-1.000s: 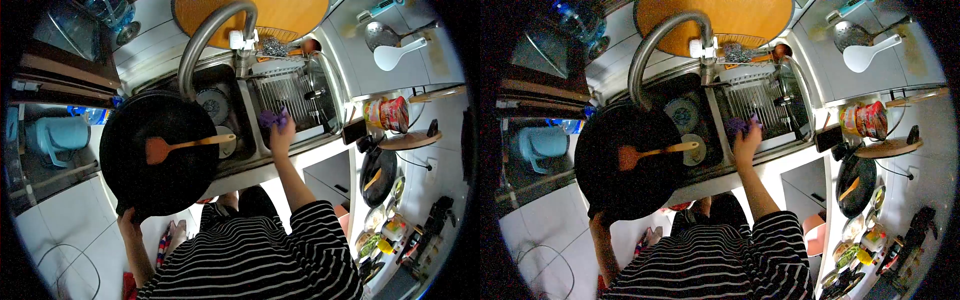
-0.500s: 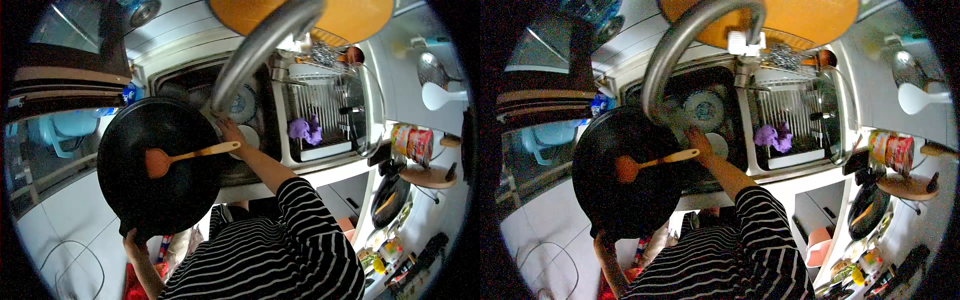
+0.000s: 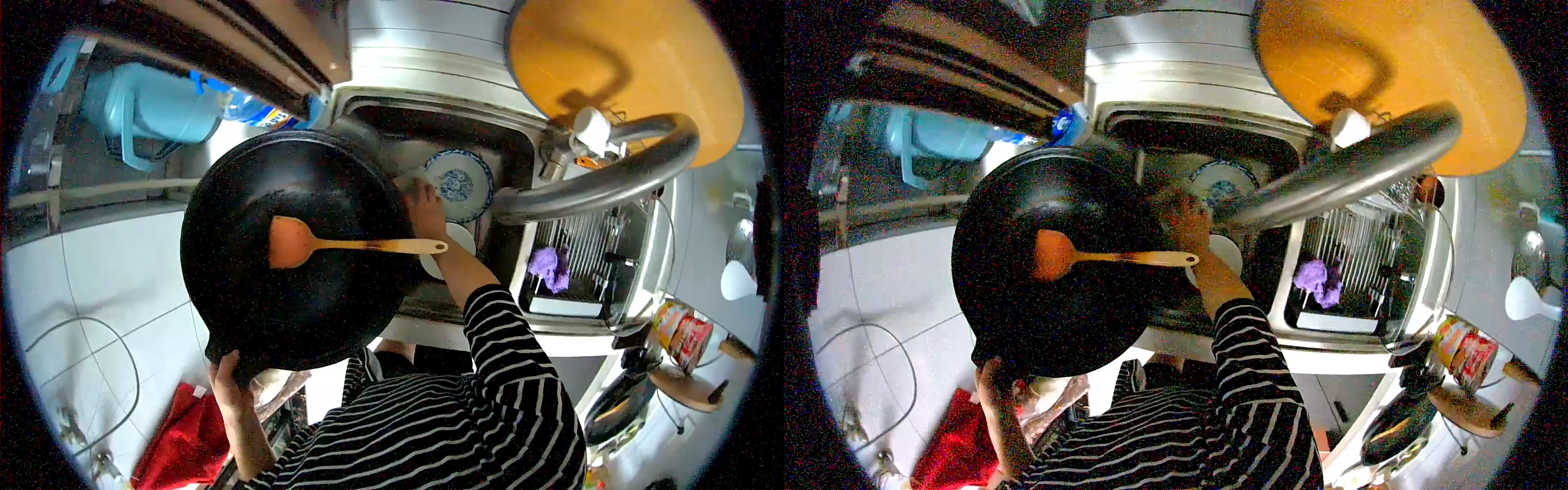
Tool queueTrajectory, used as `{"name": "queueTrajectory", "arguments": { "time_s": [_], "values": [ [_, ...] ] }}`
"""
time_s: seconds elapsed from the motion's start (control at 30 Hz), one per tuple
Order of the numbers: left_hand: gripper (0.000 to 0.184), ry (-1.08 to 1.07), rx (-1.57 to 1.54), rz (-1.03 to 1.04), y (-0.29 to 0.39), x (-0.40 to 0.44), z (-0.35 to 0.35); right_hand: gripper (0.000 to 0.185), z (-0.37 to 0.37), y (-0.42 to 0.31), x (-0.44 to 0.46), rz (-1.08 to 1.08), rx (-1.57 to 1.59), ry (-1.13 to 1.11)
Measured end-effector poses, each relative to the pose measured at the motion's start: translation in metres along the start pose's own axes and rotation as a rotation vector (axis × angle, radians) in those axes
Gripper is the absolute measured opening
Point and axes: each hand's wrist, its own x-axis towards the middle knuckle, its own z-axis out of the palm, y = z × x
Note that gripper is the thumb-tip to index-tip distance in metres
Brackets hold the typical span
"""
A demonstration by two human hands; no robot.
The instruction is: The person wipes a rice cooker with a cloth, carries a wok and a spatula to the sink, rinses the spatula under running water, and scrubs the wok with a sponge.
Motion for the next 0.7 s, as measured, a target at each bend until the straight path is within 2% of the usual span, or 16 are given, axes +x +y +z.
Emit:
{"name": "queueTrajectory", "arguments": {
  "time_s": [0.03,0.07,0.1,0.17,0.23,0.33,0.37,0.4,0.47,0.53,0.57,0.6,0.7],
  "values": [
    [0.036,0.006,-0.012,0.001,-0.002,0.000,-0.001,0.043,0.003,-0.003,0.006,-0.014,-0.376,0.051],
    [0.036,0.011,-0.017,-0.006,-0.003,-0.003,-0.002,0.044,0.005,-0.002,0.002,0.038,-0.065,-0.026],
    [0.036,0.015,-0.022,-0.011,0.006,-0.010,0.012,0.045,-0.048,0.004,0.009,0.112,0.241,-0.084],
    [0.036,-0.026,-0.067,-0.028,0.006,-0.012,0.011,0.049,0.018,0.002,0.001,0.146,0.122,0.148],
    [0.034,0.036,-0.034,-0.048,0.007,-0.015,0.015,0.051,0.001,0.009,0.005,0.179,0.251,-0.163],
    [0.033,0.024,-0.021,-0.048,0.007,-0.016,0.016,0.042,-0.018,0.014,0.002,0.276,0.625,0.160],
    [0.033,0.018,-0.016,-0.043,0.008,-0.015,0.017,0.035,-0.027,0.023,0.005,0.419,0.787,-0.036],
    [0.032,0.011,-0.026,-0.037,0.010,-0.014,0.018,0.029,-0.057,0.031,0.012,0.583,0.907,-0.229],
    [0.031,-0.002,-0.044,-0.025,0.011,-0.015,0.020,0.028,-0.110,0.052,0.016,0.766,1.255,-0.330],
    [0.029,-0.008,-0.037,-0.003,0.006,-0.010,0.014,0.028,-0.118,0.063,0.013,0.722,1.237,-0.089],
    [0.029,-0.018,-0.001,-0.001,0.006,-0.008,0.010,0.028,-0.127,0.081,0.002,0.780,1.380,-0.136],
    [0.029,-0.029,0.035,0.002,0.005,-0.007,0.009,0.028,-0.176,0.089,-0.001,0.837,1.523,-0.183],
    [0.025,-0.047,-0.053,0.010,0.001,-0.005,0.017,0.026,-0.222,0.105,-0.021,0.804,1.526,-0.132]
  ]
}}
